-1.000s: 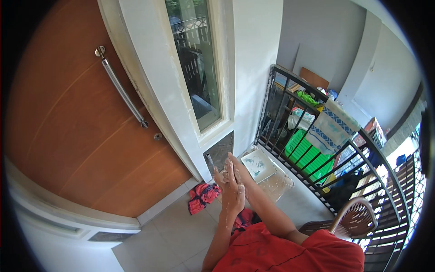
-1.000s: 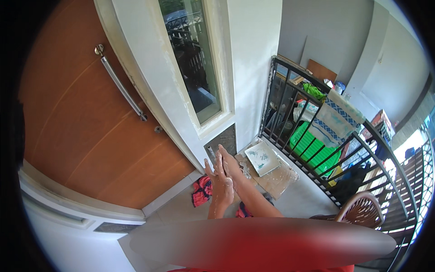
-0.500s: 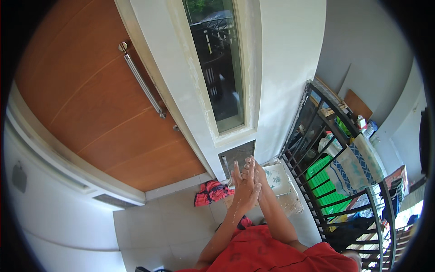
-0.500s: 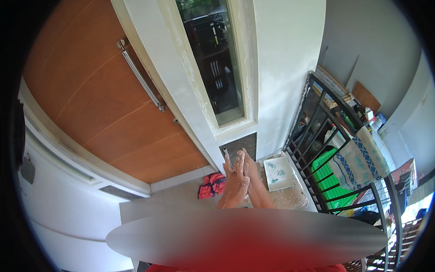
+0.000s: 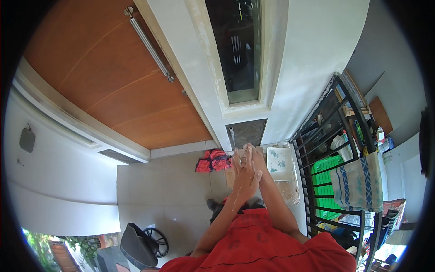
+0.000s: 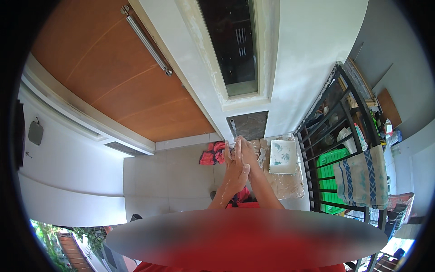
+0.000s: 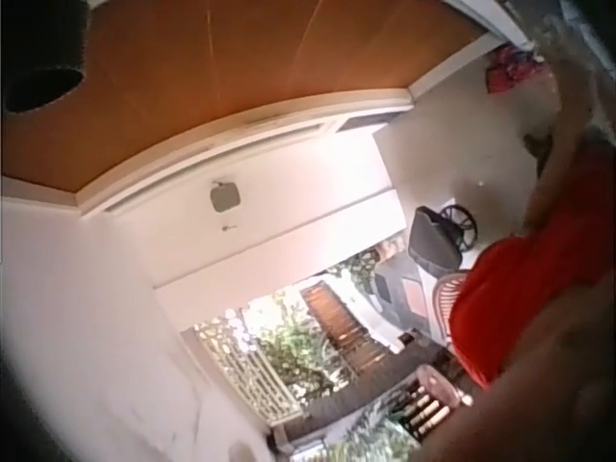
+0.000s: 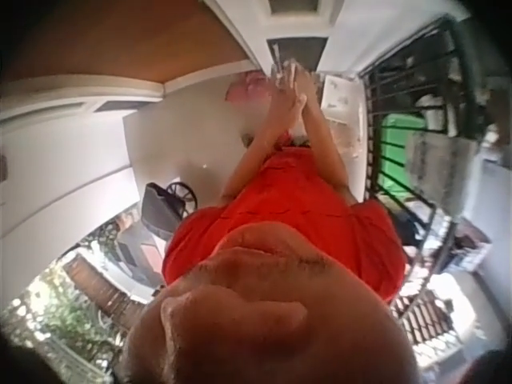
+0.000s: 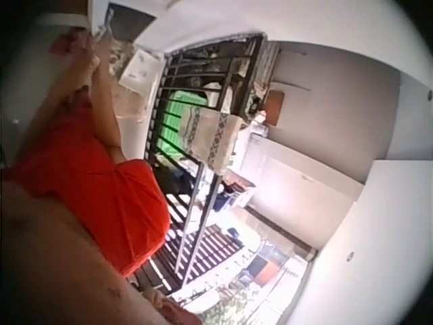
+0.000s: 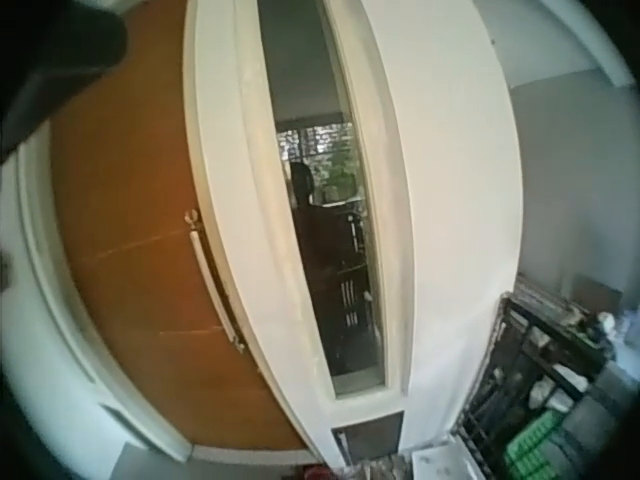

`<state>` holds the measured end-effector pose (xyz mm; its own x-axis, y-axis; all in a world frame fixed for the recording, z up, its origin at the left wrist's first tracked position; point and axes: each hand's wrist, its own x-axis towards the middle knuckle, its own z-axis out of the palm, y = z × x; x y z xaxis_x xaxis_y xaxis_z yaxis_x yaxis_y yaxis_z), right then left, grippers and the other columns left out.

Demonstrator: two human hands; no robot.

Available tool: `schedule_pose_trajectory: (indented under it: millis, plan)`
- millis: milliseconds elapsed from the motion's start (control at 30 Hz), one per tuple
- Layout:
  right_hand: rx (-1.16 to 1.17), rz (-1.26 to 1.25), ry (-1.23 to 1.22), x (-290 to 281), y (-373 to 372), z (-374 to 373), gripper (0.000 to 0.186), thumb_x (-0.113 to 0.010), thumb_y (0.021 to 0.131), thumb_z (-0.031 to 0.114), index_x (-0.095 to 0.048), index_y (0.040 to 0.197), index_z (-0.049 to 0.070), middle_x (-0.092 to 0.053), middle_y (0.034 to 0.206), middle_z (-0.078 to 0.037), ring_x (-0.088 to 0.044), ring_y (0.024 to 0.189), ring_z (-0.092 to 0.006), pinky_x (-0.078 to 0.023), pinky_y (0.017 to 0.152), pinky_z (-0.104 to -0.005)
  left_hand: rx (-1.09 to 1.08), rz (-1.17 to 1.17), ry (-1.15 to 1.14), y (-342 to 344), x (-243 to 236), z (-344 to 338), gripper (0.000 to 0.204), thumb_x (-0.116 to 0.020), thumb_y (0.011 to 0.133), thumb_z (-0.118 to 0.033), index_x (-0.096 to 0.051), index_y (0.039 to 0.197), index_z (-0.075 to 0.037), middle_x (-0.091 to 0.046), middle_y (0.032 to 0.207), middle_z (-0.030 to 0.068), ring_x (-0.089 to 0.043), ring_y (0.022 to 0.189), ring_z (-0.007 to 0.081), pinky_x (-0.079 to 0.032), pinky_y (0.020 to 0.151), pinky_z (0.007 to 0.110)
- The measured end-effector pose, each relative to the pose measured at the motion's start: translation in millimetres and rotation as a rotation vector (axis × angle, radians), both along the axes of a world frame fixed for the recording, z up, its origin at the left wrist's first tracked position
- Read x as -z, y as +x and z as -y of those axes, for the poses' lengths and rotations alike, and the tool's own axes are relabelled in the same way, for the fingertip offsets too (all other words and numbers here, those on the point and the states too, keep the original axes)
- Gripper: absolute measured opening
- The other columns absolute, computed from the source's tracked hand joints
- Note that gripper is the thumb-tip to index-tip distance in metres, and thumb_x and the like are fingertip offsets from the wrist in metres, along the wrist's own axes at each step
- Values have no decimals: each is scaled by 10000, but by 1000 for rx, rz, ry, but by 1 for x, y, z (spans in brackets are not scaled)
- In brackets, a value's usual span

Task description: The recorder uses a hand and a paintbrush to apply white putty or paint to the edge of a window frame to patch it.

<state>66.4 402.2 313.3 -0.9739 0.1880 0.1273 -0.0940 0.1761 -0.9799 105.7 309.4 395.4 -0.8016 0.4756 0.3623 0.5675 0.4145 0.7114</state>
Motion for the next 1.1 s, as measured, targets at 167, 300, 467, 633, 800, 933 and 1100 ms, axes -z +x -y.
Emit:
schedule_pose_trajectory:
  millis: [167, 300, 467, 633, 800, 933, 1100]
  plan:
    - [-71, 352, -1215, -46, 2, -1, 290, -452, 877, 397, -436, 740, 141, -446, 549, 0, -427, 432, -119, -349, 393, -227, 54, -41, -98, -2, 0, 4, 661, -379, 846, -322, -112, 1352, 9, -221, 1363, 214, -3, 1268, 461, -16, 998, 569]
    - [-121, 330, -1326, -40, -7, -6, 278, -396, 908, 365, -444, 779, 123, -349, 533, 30, -348, 442, -97, -349, 433, -204, 158, -70, -298, -13, -8, 16, 646, -335, 852, -358, -105, 1368, -43, -179, 1393, 183, 15, 1276, 456, -12, 987, 590]
    - [-63, 29, -1412, -46, -3, 51, 219, -419, 905, 288, -482, 969, 88, -415, 645, -1, -416, 529, -96, -404, 509, -233, 199, 26, -53, -23, -24, 57, 654, -241, 870, -444, -113, 1365, -35, -225, 1365, 218, -29, 1265, 466, -22, 1001, 569]
    - [166, 110, -909, -69, 2, 113, 424, -443, 903, 283, -383, 1274, 85, -545, 935, -38, -513, 737, -110, -445, 664, -244, 211, -1, 36, -50, 11, 105, 572, -205, 918, -345, -126, 1338, 36, -260, 1351, 208, -87, 1278, 357, -67, 1035, 468]
    - [259, -61, -1011, -47, 10, 144, 348, -409, 921, 216, -424, 1211, 24, -560, 1040, -81, -554, 882, -131, -465, 757, -268, 246, 50, 297, -62, 18, 137, 499, -372, 909, -145, -164, 1320, 48, -430, 1248, 181, -343, 1199, 264, -203, 1019, 366]
    - [582, -39, -827, -41, 27, 148, 268, -497, 885, 240, -567, 975, -3, -610, 842, -73, -590, 692, -130, -492, 646, -268, 143, 418, 492, -64, 9, 162, 251, -494, 863, -73, -520, 1074, 60, -607, 992, 128, -576, 898, 183, -430, 805, 284]
    - [650, 132, -778, -48, 50, 147, 383, -495, 871, 353, -565, 1003, 0, -614, 779, -80, -609, 675, -166, -495, 645, -293, 32, 267, 407, -65, 17, 165, 246, -629, 792, -157, -541, 970, -11, -556, 888, 46, -510, 785, 98, -417, 705, 236]
